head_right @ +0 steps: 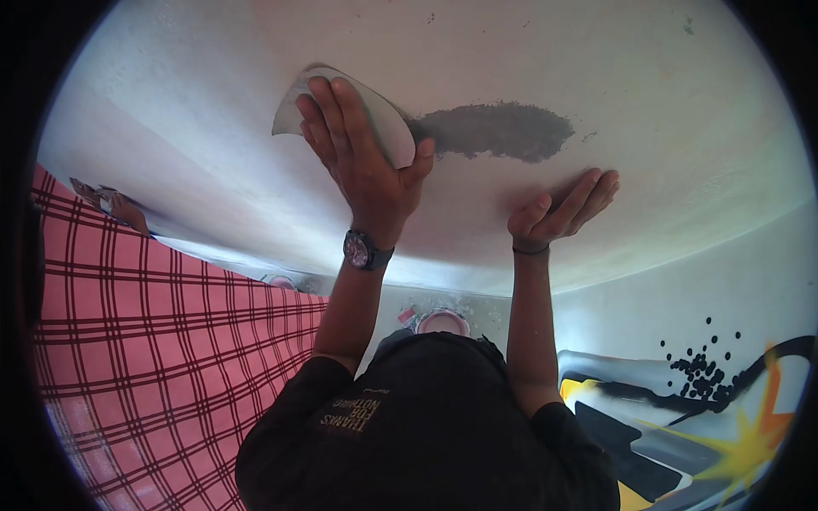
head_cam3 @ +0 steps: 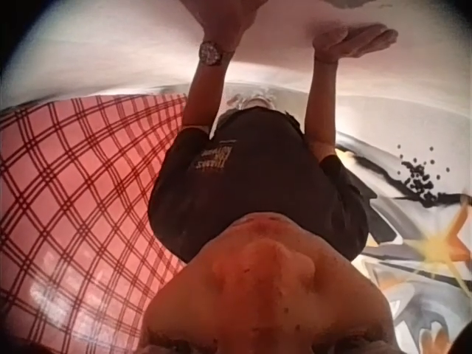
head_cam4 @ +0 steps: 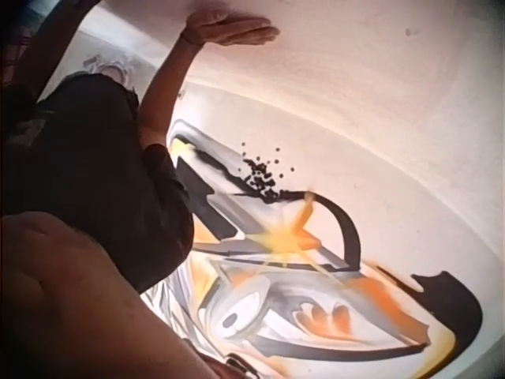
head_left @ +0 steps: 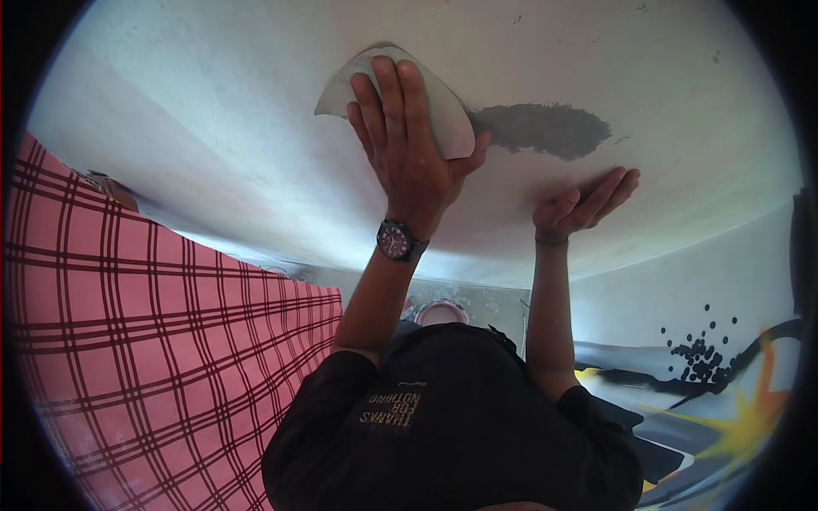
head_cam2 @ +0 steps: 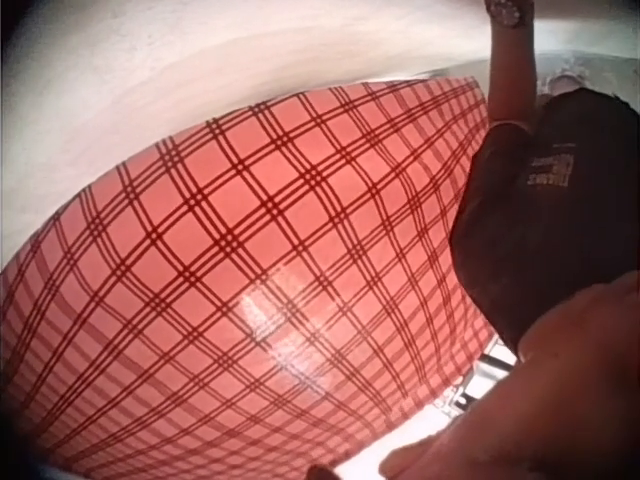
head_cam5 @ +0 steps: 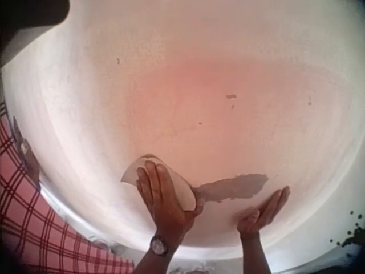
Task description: Sanding a patched area on a wall to smooth it.
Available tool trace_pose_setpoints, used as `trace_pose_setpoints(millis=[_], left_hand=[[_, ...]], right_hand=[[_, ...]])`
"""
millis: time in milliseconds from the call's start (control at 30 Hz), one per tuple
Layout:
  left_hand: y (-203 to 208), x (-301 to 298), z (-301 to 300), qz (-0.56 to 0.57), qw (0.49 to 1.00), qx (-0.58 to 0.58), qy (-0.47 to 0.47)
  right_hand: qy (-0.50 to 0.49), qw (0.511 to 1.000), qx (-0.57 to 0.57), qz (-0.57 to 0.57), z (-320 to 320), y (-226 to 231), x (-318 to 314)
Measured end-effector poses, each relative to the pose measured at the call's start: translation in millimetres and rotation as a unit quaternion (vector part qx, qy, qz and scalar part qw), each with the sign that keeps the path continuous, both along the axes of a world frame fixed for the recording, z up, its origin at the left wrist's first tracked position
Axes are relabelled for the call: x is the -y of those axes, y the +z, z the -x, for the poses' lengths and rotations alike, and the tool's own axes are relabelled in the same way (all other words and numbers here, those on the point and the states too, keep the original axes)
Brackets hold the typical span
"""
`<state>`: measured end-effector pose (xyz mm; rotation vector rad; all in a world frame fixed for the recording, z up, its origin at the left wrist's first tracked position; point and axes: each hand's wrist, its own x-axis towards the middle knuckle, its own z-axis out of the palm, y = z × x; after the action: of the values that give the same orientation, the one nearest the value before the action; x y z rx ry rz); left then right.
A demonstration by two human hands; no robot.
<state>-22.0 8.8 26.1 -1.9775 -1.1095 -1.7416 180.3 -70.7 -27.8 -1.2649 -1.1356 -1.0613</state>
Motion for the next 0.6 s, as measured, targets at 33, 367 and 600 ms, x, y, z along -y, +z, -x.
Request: trace_pose_setpoints(millis=[33, 367, 600], left_hand=[[-3.8, 1.1, 1.6, 0.002, 1.0, 0.0, 0.001], [-98.9, 6.0, -14.6, 0.052, 0.999, -0.004, -0.005], [30.7, -9.1, -1.2, -0.008, 0.999, 0.029, -0.03]], right_hand=[[-0.002, 1.0, -0.003, -0.002, 1.5, 0.9, -0.2], [0.003, 1.0, 0.003, -0.007, 0.7, 1.5, -4.1], [-0.008, 1.0, -0.002, 0.0, -6.2, -0.7, -2.1]])
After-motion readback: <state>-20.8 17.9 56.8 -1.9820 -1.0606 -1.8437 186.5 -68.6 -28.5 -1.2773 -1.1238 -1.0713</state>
